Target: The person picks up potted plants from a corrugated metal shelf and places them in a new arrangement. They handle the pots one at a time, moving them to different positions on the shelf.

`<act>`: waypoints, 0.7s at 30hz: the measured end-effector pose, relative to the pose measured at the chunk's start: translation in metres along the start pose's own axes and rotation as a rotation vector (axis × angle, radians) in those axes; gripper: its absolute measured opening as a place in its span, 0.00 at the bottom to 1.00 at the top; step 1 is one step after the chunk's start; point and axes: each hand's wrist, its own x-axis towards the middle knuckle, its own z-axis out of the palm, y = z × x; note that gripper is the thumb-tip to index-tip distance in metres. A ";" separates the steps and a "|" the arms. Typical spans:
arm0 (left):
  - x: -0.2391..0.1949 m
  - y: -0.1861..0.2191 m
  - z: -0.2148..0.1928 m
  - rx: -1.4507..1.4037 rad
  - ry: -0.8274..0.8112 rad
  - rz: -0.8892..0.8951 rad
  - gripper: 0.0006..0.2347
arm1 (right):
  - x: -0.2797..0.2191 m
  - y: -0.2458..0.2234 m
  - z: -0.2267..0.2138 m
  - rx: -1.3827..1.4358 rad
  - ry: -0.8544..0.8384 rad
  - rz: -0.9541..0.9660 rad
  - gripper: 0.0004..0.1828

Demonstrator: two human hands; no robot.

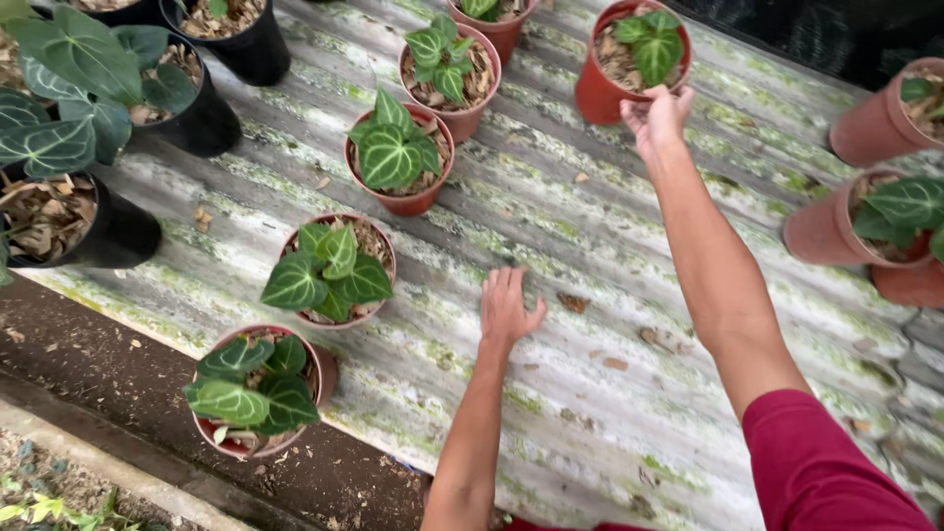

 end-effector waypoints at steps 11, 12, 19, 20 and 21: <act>0.012 0.000 0.000 -0.111 -0.026 -0.108 0.17 | 0.141 0.001 0.059 0.027 0.110 -0.070 0.31; 0.010 -0.001 -0.001 -0.109 -0.027 -0.103 0.18 | 0.147 0.012 0.064 0.060 0.122 -0.055 0.33; 0.016 -0.002 -0.005 -0.131 -0.134 -0.161 0.21 | 0.221 0.004 0.093 0.095 0.087 -0.099 0.25; 0.014 -0.003 -0.005 -0.124 -0.123 -0.145 0.22 | 0.227 0.005 0.093 0.058 0.102 -0.086 0.25; 0.011 -0.004 -0.005 -0.117 -0.113 -0.128 0.22 | 0.232 0.009 0.095 0.021 0.116 -0.073 0.25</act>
